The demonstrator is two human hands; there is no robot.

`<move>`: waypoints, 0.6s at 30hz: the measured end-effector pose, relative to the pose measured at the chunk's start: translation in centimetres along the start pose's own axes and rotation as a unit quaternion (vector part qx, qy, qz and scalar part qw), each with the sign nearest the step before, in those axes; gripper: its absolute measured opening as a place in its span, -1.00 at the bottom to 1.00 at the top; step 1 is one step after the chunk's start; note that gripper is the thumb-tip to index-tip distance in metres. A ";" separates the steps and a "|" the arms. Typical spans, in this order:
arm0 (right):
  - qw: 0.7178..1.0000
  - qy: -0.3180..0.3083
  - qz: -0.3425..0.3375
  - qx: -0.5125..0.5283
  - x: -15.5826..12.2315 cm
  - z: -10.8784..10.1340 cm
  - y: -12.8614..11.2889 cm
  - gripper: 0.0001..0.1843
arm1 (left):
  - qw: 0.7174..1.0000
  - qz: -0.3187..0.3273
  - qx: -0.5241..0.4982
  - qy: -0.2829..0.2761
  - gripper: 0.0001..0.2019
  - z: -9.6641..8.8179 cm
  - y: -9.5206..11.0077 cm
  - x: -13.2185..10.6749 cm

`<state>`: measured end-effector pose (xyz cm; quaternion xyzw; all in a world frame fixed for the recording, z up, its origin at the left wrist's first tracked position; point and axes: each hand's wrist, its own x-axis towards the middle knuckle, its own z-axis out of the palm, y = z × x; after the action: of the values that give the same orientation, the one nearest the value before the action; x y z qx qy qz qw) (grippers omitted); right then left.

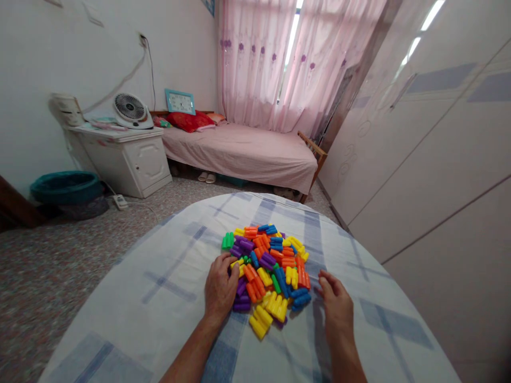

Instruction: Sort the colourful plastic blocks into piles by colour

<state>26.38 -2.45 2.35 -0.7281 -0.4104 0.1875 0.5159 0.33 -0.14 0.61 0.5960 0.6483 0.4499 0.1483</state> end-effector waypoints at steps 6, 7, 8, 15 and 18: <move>0.998 -0.020 -0.033 -0.052 0.1 2.6 1.2 -0.46 | 1.000 0.003 -0.007 0.007 -0.72 0.2 -0.2 0.0; 0.996 -0.025 -0.061 -0.068 0.0 2.9 1.3 -0.46 | 1.000 0.003 -0.008 0.007 -0.72 0.2 -0.2 0.1; 0.992 -0.033 -0.091 -0.085 -0.1 3.0 1.4 -0.47 | 1.000 0.004 -0.008 0.005 -0.72 0.2 -0.3 0.1; 0.974 -0.053 -0.165 -0.144 0.1 3.2 1.4 -0.49 | 1.000 0.002 -0.015 0.000 -0.72 0.3 -0.6 0.1; 0.979 -0.049 -0.149 -0.131 0.2 3.1 1.5 -0.50 | 1.000 0.003 -0.018 -0.002 -0.73 0.3 -0.6 0.1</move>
<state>24.94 -0.62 -0.25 -0.7102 -0.5598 0.0885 0.4177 0.14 0.20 0.01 0.5960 0.6383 0.4607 0.1584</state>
